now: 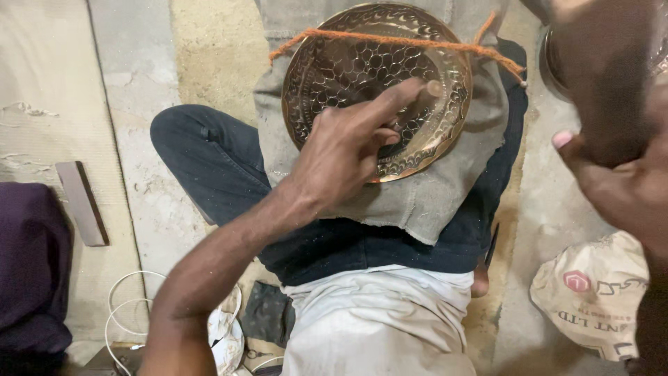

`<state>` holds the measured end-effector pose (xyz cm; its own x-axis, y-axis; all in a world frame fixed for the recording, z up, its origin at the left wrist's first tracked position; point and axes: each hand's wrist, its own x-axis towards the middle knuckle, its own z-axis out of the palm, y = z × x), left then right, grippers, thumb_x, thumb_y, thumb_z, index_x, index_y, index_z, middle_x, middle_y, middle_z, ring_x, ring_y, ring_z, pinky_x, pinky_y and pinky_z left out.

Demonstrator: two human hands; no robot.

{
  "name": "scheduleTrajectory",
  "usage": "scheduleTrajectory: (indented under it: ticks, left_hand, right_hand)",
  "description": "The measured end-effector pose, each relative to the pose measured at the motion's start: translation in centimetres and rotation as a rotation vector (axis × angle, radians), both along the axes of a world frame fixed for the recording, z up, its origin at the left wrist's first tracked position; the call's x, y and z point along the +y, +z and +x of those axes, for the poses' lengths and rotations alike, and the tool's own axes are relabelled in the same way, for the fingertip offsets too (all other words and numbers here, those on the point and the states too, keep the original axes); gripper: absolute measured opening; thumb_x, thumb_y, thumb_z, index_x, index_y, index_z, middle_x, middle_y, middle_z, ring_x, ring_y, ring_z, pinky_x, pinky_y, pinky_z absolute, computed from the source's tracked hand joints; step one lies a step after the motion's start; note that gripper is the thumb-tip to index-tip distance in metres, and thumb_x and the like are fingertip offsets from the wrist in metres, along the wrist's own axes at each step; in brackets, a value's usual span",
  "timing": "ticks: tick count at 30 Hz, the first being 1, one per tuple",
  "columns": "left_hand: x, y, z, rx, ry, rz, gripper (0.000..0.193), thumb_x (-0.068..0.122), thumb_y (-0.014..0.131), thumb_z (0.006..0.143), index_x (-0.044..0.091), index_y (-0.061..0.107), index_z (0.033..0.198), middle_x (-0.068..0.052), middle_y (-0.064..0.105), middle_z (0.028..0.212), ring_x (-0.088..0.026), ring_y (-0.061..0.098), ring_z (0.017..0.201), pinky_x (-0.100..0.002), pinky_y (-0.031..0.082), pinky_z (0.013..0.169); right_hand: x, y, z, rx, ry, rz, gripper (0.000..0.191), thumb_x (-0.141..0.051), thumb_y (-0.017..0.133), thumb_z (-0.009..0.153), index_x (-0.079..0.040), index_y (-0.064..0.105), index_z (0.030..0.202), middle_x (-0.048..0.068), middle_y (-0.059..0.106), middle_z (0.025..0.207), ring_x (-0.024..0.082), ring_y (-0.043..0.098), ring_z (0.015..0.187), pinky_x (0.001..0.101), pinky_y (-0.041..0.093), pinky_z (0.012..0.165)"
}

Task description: The person sits on the floor with a decorative brass plate resting on a cloth cushion on their lap. They hold a small punch against the plate's embossed pattern with one hand and strike it with a wooden mallet held in the other hand, repositioning the punch repeatedly across the plate's surface.

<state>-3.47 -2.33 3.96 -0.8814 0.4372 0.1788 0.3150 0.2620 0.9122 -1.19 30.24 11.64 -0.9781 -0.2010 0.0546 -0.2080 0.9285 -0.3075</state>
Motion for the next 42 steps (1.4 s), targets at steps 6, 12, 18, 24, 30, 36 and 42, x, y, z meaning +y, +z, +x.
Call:
scheduleTrajectory:
  ticks: [6, 12, 18, 24, 30, 36, 42]
  left_hand:
    - [0.1, 1.8, -2.5, 0.01, -0.259, -0.177, 0.075, -0.009, 0.061, 0.086, 0.023, 0.047, 0.152, -0.01, 0.079, 0.109, -0.019, 0.079, 0.075, -0.035, 0.07, 0.07]
    - [0.5, 2.9, -4.6, 0.125, -0.487, -0.305, 0.059, 0.0, 0.057, 0.095, 0.027, 0.053, 0.147, -0.009, 0.075, 0.071, -0.018, 0.074, 0.057, -0.039, 0.065, 0.059]
    - [1.8, 4.0, -5.7, 0.263, -0.726, -0.362, 0.041, 0.004, 0.047, 0.1, 0.022, 0.059, 0.136, -0.011, 0.071, 0.069, -0.019, 0.072, 0.054, -0.04, 0.06, 0.045]
    - [1.9, 5.1, -6.0, 0.304, -0.864, -0.519, 0.031, 0.012, 0.051, 0.104, 0.025, 0.06, 0.131, -0.012, 0.07, 0.067, -0.025, 0.071, 0.06, -0.046, 0.056, 0.049]
    - [0.6, 5.8, -8.0, 0.315, -0.563, -0.207, 0.059, -0.003, 0.065, 0.087, 0.017, 0.053, 0.14, -0.013, 0.07, 0.077, -0.029, 0.073, 0.067, -0.05, 0.051, 0.053]
    - [0.7, 5.4, -8.6, 0.339, -0.625, -0.354, 0.059, -0.001, 0.068, 0.086, 0.02, 0.054, 0.139, -0.014, 0.072, 0.077, -0.032, 0.074, 0.071, -0.052, 0.052, 0.056]
    - [0.8, 6.0, -8.6, 0.356, -0.656, -0.384, 0.059, 0.0, 0.067, 0.087, 0.022, 0.054, 0.14, -0.014, 0.071, 0.075, -0.033, 0.073, 0.071, -0.053, 0.051, 0.058]
  right_hand:
    - [1.3, -6.2, 4.7, 0.133, -0.163, -0.312, 0.039, -0.009, 0.084, 0.097, 0.001, 0.056, 0.122, 0.013, 0.064, 0.089, 0.02, 0.066, 0.078, 0.0323, 0.053, 0.071]
    - [2.0, -13.0, 9.1, 0.179, -0.173, -0.522, 0.027, -0.007, 0.084, 0.101, -0.003, 0.058, 0.108, 0.011, 0.065, 0.09, 0.017, 0.065, 0.077, 0.03, 0.054, 0.073]
    - [2.8, -18.2, 10.5, 0.357, -0.129, -0.463, 0.027, 0.0, 0.074, 0.108, -0.001, 0.05, 0.119, 0.015, 0.063, 0.094, 0.022, 0.063, 0.084, 0.0344, 0.05, 0.08]
    - [2.8, -18.8, 9.3, 0.375, -0.192, -0.36, 0.032, -0.006, 0.08, 0.107, -0.006, 0.048, 0.108, 0.016, 0.066, 0.095, 0.023, 0.066, 0.081, 0.0341, 0.055, 0.077]
    - [2.4, -17.3, 8.8, 0.316, -0.302, -0.366, 0.047, -0.012, 0.088, 0.1, 0.003, 0.053, 0.128, 0.015, 0.066, 0.098, 0.02, 0.065, 0.087, 0.0297, 0.053, 0.081]
    - [0.9, -14.2, 7.7, 0.379, -0.235, -0.264, 0.048, -0.005, 0.092, 0.103, 0.001, 0.056, 0.134, 0.017, 0.066, 0.107, 0.021, 0.064, 0.096, 0.0311, 0.053, 0.09]
    - [-0.1, -13.6, 6.0, 0.371, -0.285, -0.778, 0.052, -0.009, 0.083, 0.093, -0.011, 0.046, 0.13, 0.007, 0.062, 0.098, 0.011, 0.064, 0.088, 0.0287, 0.055, 0.081]
